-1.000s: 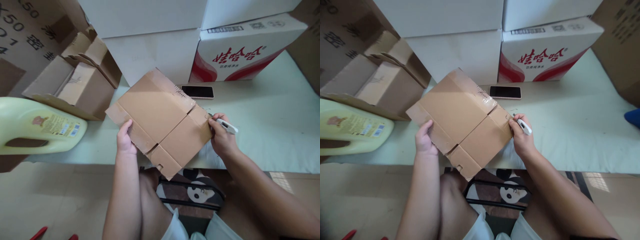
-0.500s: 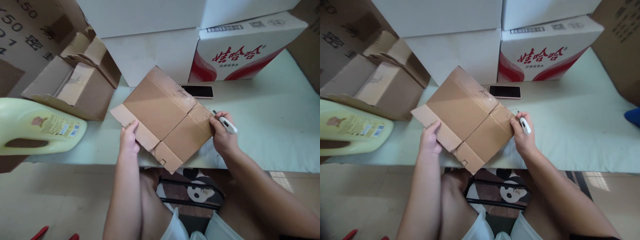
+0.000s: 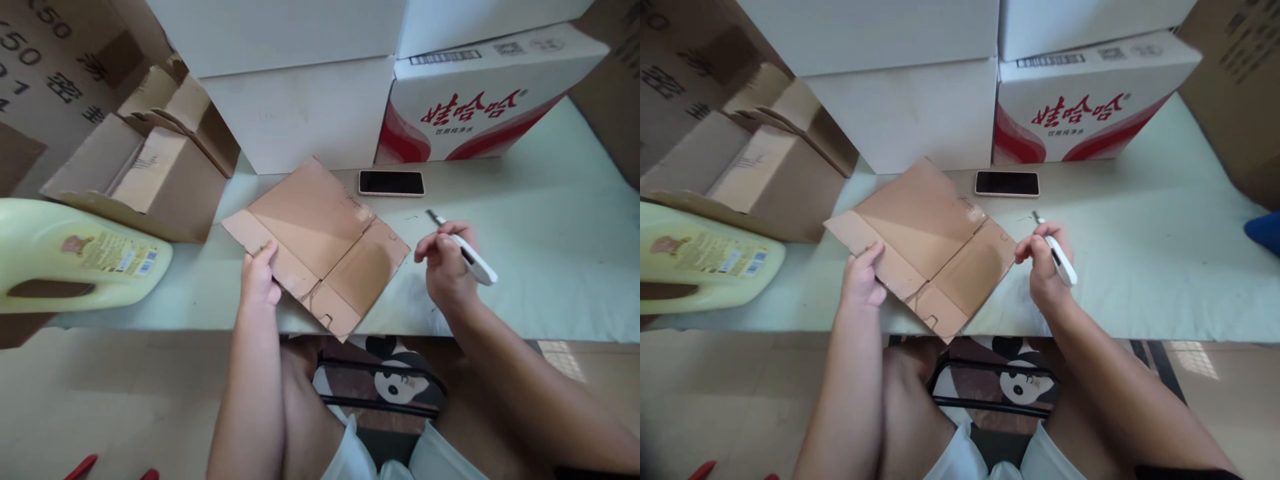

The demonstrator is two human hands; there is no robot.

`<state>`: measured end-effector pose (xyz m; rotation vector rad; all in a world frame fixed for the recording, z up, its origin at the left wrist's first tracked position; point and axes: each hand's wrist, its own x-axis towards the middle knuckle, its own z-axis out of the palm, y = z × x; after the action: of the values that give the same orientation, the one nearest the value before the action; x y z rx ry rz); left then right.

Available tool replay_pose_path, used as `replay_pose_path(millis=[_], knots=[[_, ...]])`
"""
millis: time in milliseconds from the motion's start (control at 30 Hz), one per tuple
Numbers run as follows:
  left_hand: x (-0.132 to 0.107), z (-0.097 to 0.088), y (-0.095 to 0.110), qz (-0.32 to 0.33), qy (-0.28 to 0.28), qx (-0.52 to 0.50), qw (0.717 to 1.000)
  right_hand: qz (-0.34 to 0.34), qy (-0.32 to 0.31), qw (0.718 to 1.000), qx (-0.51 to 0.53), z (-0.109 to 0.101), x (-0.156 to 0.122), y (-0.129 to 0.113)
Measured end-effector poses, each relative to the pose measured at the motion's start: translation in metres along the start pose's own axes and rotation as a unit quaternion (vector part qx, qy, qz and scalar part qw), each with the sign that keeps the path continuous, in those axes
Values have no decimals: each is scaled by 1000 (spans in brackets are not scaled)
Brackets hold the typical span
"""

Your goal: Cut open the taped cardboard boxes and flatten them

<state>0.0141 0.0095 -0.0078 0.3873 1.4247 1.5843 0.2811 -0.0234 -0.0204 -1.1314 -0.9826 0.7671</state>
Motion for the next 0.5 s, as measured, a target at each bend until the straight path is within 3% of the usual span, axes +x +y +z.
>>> replay_pose_path(millis=[100, 300, 500], knots=[[-2, 3, -2, 9, -13, 1, 1000, 64, -97, 991, 62, 5, -5, 1], [-5, 6, -4, 20, -25, 14, 999, 61, -243, 965, 76, 13, -25, 2], [-8, 8, -4, 21, -30, 0, 999, 64, -309, 949, 2, 12, -34, 4]])
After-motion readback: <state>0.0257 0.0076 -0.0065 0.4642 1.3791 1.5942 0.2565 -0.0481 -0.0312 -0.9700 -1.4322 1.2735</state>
